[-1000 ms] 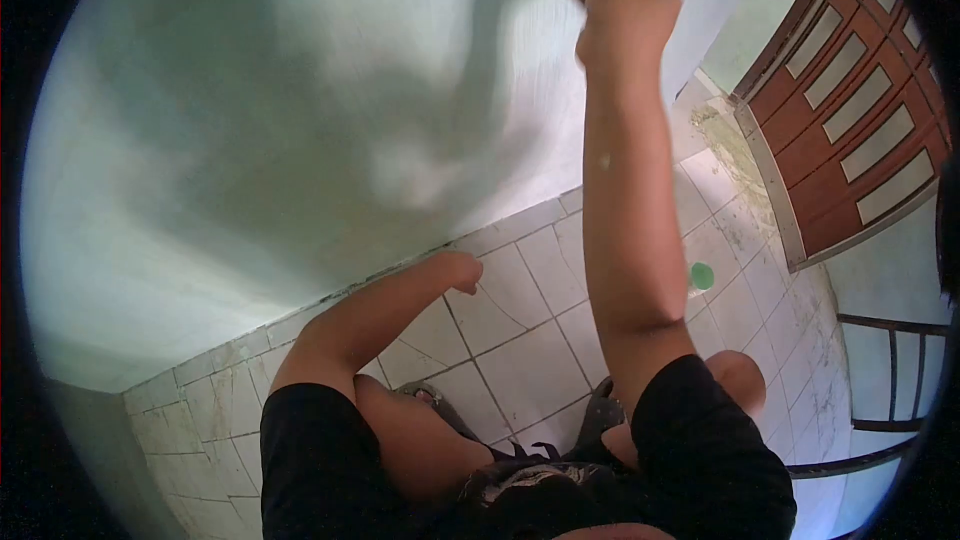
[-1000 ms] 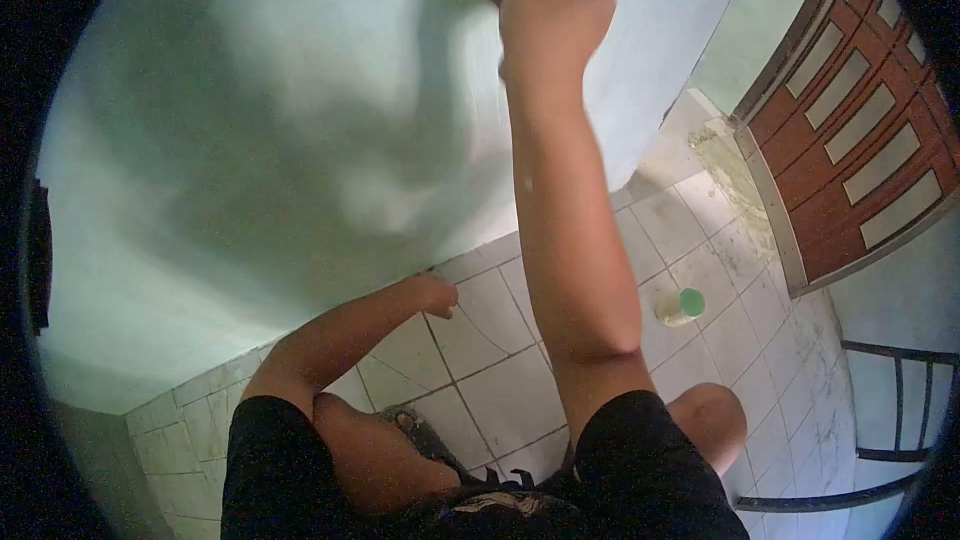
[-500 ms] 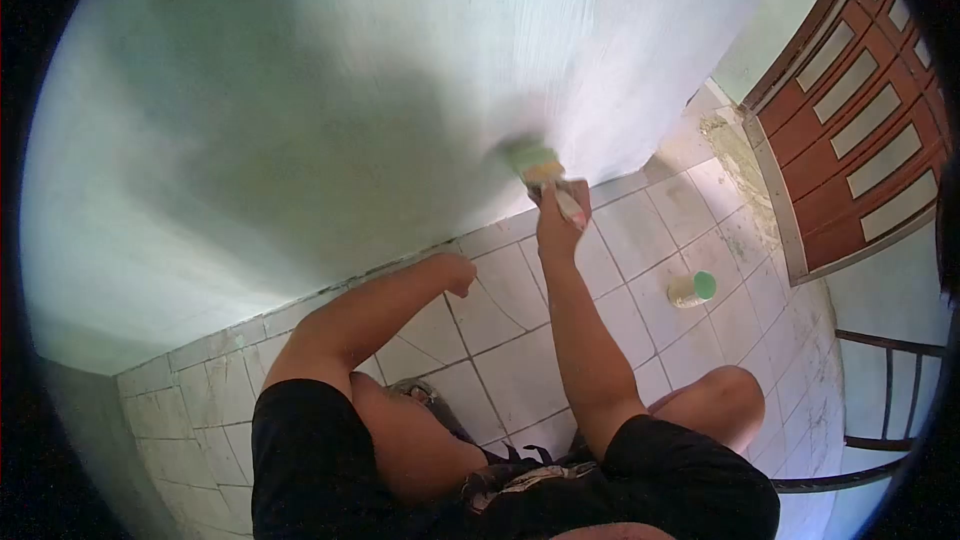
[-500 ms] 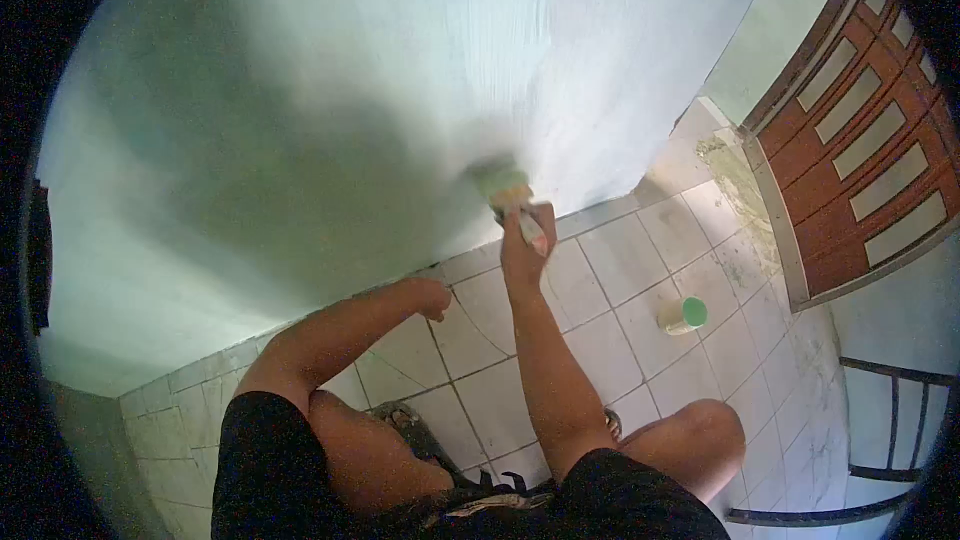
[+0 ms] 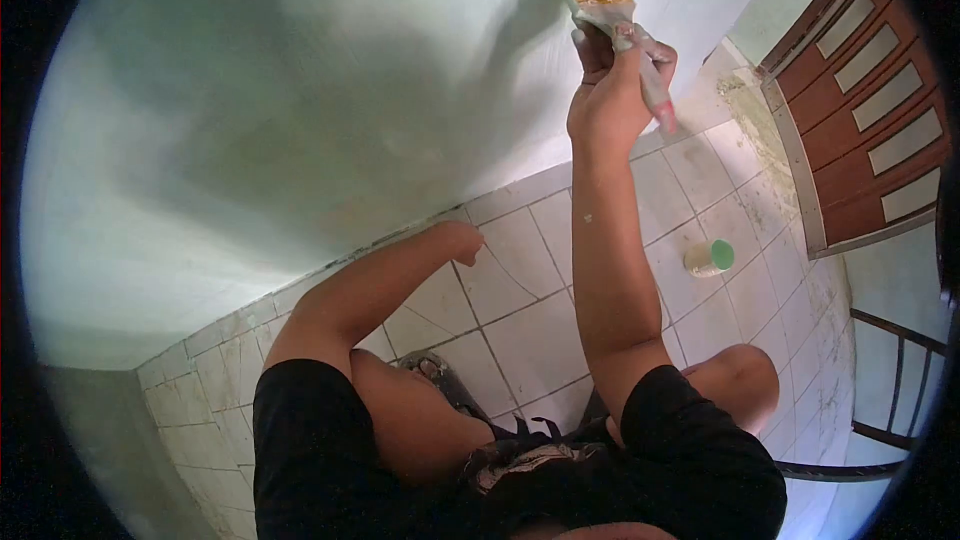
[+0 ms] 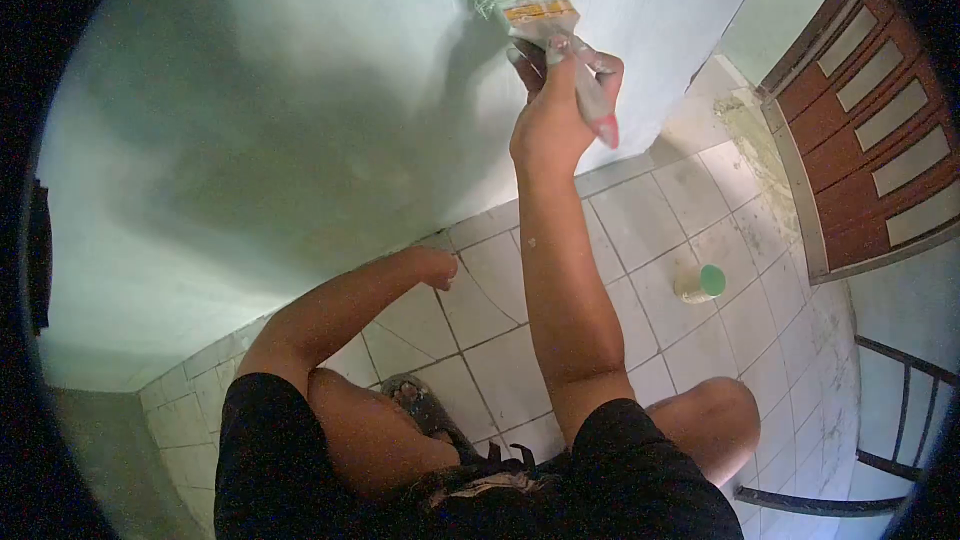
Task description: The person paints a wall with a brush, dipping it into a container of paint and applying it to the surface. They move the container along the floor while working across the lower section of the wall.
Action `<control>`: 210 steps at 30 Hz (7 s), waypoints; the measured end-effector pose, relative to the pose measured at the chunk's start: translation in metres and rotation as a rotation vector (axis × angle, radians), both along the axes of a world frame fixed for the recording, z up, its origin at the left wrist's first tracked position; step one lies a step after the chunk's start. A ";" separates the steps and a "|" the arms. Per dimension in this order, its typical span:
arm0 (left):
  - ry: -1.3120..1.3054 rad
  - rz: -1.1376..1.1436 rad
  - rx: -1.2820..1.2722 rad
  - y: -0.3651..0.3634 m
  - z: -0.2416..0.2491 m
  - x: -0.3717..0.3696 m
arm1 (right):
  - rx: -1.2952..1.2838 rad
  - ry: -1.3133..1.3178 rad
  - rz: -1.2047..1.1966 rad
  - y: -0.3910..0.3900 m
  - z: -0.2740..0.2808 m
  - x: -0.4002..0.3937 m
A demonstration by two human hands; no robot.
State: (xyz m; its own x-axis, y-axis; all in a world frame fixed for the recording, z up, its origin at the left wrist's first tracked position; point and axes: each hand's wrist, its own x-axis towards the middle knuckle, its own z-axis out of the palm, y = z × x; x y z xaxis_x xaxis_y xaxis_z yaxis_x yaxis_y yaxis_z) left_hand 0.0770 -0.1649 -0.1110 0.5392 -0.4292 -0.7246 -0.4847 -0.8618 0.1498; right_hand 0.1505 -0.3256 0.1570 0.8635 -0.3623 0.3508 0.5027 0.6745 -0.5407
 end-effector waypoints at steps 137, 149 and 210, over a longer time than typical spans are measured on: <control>0.019 0.094 -0.054 0.035 -0.007 -0.032 | 0.280 0.343 0.059 0.013 -0.189 -0.017; 0.038 0.064 -0.021 0.031 -0.005 -0.038 | -0.221 0.643 0.026 0.009 -0.352 -0.038; 0.095 0.048 0.005 0.032 -0.007 -0.032 | -0.372 0.583 0.047 0.006 -0.366 -0.032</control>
